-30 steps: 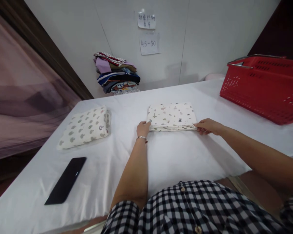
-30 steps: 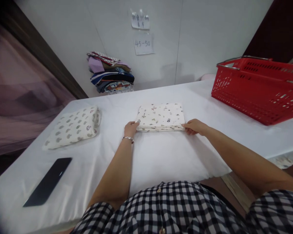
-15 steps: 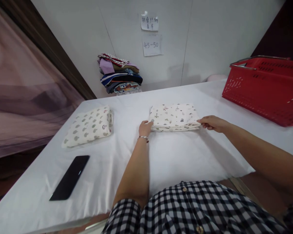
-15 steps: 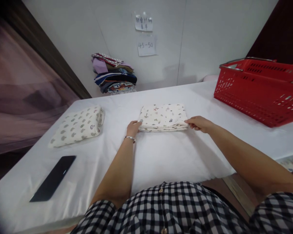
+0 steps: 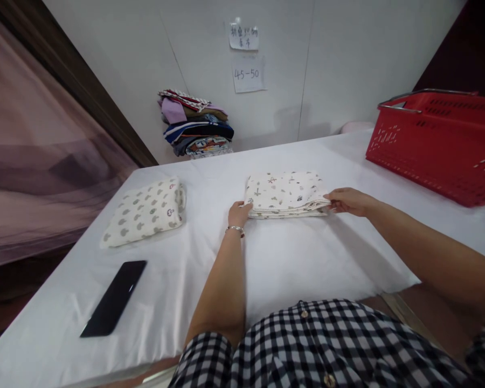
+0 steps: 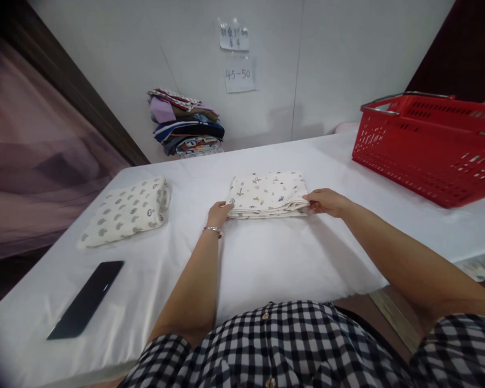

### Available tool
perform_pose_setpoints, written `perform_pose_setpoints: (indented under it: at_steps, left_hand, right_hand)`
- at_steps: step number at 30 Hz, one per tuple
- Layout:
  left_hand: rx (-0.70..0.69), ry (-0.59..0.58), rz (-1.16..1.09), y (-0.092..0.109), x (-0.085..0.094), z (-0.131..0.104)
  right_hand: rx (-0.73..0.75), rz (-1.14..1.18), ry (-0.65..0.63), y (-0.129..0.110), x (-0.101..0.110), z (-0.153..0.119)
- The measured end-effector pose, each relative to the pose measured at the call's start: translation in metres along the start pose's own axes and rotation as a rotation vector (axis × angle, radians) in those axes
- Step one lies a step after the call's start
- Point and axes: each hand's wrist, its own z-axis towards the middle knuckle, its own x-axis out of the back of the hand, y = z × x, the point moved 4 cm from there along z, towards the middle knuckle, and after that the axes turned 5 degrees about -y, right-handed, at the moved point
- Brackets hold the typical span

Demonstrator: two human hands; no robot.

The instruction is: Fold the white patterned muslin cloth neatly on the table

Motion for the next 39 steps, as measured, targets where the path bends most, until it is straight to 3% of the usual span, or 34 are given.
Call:
perform_pose_setpoints:
  at_steps: [9, 15, 22, 31, 35, 39]
  left_hand:
    - [-0.007, 0.001, -0.009, 0.002, 0.000, -0.001]
    - [-0.010, -0.011, 0.011, -0.001, -0.001, 0.002]
    - [-0.012, -0.009, -0.025, -0.004, -0.002, 0.004]
    - [-0.028, 0.001, -0.015, -0.005, -0.002, 0.007]
    - [-0.041, 0.017, 0.026, -0.005, -0.001, 0.008]
    - [-0.049, 0.018, 0.014, -0.005, 0.000, 0.009]
  right_hand:
    - [-0.099, -0.032, -0.108, 0.003, 0.001, 0.000]
    - [-0.202, -0.130, -0.056, 0.015, 0.001, 0.004]
    - [-0.257, -0.221, -0.066, 0.011, -0.002, 0.001]
    - [-0.189, -0.413, 0.022, 0.001, -0.006, 0.000]
    - [-0.166, -0.359, 0.053, -0.009, -0.006, 0.001]
    - [-0.181, -0.208, -0.017, -0.011, -0.005, 0.002]
